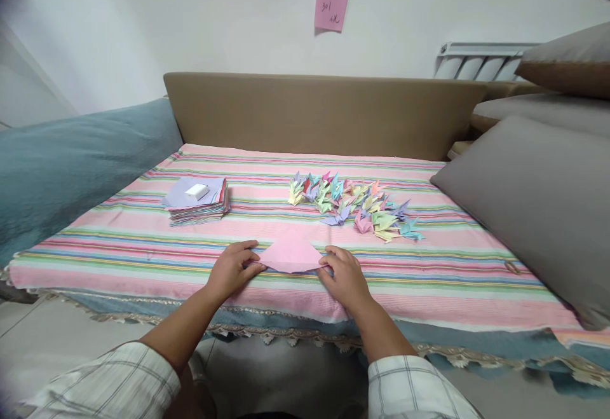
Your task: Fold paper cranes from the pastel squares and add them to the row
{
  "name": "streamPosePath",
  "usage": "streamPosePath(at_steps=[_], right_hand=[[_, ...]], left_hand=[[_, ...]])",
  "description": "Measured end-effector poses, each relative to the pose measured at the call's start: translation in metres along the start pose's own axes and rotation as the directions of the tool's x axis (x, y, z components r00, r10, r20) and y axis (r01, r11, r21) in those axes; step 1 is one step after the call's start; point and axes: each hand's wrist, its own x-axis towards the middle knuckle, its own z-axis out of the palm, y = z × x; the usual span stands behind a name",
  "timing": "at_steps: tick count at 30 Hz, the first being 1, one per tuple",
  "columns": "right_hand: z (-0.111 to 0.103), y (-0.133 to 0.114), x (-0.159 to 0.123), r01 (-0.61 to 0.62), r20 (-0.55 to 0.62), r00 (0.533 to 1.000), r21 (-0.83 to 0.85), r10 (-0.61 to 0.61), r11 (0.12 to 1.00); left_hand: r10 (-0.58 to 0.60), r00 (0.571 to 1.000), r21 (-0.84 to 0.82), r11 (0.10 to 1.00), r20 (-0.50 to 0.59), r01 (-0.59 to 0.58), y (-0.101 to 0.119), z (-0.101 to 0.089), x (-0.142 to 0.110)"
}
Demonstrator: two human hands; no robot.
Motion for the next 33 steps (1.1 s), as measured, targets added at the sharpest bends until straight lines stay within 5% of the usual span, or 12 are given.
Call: streamPosePath(at_steps=[6,22,26,30,33], right_hand=[[-0.003,-0.002,0.003,-0.073,0.022,0.997,0.04,0.072,0.997],[0.012,0.004,0.006,-0.108,-0.161,0.982,-0.057,0.098,0.992],[0.013,0.003,0.006,-0.111,-0.149,0.984,-0.081,0.098,0.991],[0.014,0.002,0.005,-0.067,-0.165,0.985,-0.105,0.049,0.992],[0.014,0.002,0.005,-0.046,-0.164,0.986,-0.121,0.026,0.992]], left_hand=[[-0.079,0.997,-0.014,0.997,-0.011,0.079,0.005,-0.002,0.003],[-0.04,0.992,0.133,0.99,-0.121,0.056,0.009,0.009,0.003],[0.08,0.989,0.214,0.975,-0.122,-0.052,0.021,0.007,-0.001],[0.329,0.944,0.186,0.927,0.012,-0.325,0.042,0.01,-0.008],[0.407,0.907,0.151,0.895,0.104,-0.419,0.052,0.016,-0.012]])
